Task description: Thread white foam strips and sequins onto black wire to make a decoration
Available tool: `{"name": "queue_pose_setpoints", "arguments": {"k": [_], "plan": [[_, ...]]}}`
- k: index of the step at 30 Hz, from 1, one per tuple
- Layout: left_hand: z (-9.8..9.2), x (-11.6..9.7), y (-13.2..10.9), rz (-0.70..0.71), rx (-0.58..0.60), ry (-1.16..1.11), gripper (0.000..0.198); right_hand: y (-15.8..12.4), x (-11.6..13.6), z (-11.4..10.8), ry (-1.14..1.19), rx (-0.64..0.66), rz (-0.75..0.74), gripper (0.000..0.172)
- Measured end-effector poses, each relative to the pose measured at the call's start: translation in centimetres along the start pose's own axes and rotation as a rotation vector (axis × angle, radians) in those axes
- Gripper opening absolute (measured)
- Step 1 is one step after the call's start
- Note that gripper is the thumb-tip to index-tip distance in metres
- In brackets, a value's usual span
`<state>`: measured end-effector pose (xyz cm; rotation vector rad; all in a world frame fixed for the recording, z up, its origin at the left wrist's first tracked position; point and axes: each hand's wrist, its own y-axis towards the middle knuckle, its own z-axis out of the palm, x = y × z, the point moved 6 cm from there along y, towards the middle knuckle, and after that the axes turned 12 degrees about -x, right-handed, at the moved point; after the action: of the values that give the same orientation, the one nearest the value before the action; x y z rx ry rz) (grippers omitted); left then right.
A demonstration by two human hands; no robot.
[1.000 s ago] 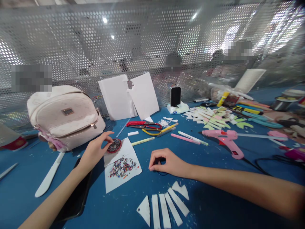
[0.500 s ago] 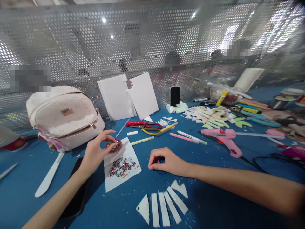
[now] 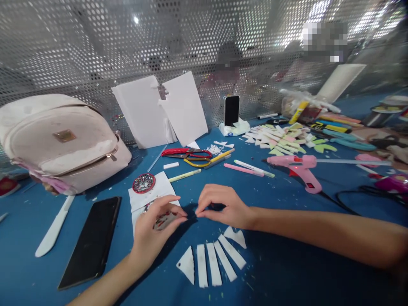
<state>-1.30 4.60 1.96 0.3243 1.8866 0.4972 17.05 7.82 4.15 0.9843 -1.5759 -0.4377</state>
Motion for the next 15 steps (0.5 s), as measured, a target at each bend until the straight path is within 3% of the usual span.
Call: {"name": "queue_pose_setpoints", "arguments": {"k": [4, 8, 15], "plan": [[0.0, -0.7, -0.5, 0.127, 0.038, 0.033, 0.039, -0.4, 0.8, 0.6, -0.062, 0.086, -0.147, 0.011], [0.0, -1.5, -1.2, 0.274, 0.049, 0.099, 0.046, -0.7, 1.0, 0.6, -0.104, 0.077, -0.202, 0.013], [-0.1, -1.7, -1.1, 0.295, 0.088, 0.064, 0.054, -0.8, 0.7, 0.7, -0.104, 0.071, -0.184, 0.012]]}}
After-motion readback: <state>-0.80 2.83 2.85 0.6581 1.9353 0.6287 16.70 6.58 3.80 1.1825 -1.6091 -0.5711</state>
